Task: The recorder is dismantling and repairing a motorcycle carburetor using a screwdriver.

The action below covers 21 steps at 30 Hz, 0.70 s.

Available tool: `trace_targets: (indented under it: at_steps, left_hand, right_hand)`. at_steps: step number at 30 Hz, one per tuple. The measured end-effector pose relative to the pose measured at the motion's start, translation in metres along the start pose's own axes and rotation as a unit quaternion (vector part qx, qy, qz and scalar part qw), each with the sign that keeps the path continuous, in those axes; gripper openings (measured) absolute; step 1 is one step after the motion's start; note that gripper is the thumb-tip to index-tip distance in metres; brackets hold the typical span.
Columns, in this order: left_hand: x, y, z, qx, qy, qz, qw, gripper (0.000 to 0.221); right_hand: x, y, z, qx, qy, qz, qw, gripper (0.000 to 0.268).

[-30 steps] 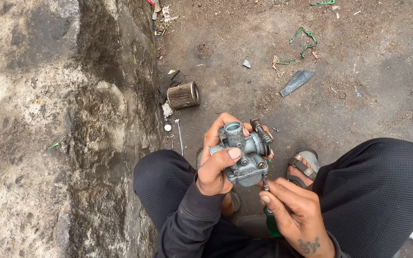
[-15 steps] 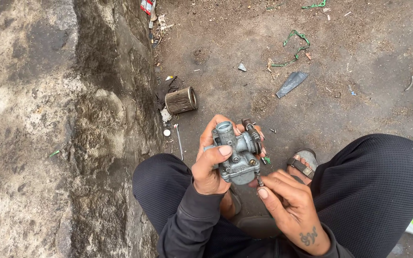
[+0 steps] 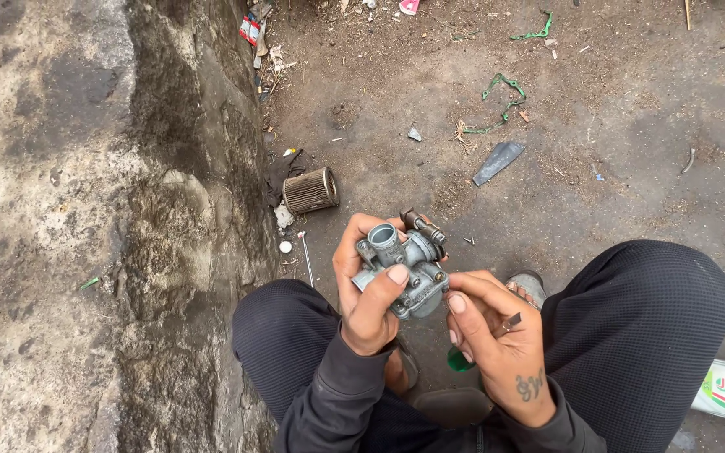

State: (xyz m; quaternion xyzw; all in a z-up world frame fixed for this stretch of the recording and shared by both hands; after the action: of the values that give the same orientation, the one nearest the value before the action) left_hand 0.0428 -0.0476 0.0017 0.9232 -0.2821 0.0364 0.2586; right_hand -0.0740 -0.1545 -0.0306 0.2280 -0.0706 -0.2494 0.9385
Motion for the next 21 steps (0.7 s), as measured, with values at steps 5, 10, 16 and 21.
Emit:
trace_targets:
  at_steps: [5,10,16,21]
  left_hand:
    - [0.0,-0.009,-0.019,0.111,0.056,-0.002,0.992,0.034]
    - [0.003,-0.016,-0.024,0.119,0.066,-0.011,0.991,0.034]
    - [0.006,-0.026,-0.02,0.089,0.052,-0.031,0.994,0.035]
    - [0.006,-0.022,-0.025,0.124,0.064,-0.014,0.99,0.034]
  right_hand:
    - [0.008,-0.003,-0.012,-0.005,0.053,-0.001,0.999,0.018]
    - [0.024,0.0,-0.013,0.032,0.143,0.052,0.988,0.019]
    - [0.031,0.008,-0.011,-0.039,0.236,0.066,0.969,0.032]
    - [0.033,-0.002,-0.026,-0.003,0.234,0.05,0.971,0.026]
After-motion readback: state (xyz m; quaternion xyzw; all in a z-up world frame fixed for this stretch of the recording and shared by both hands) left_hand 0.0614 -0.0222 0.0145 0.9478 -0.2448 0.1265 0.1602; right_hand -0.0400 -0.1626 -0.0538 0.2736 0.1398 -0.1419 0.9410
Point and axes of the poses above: each hand's wrist, its own x-axis towards the middle knuckle, its own y-axis out of the palm, z = x × y, the point moved 8 cm from there along x, towards the middle knuckle, and after that the axes turned 6 degrees about x, right-handed, at the moved point
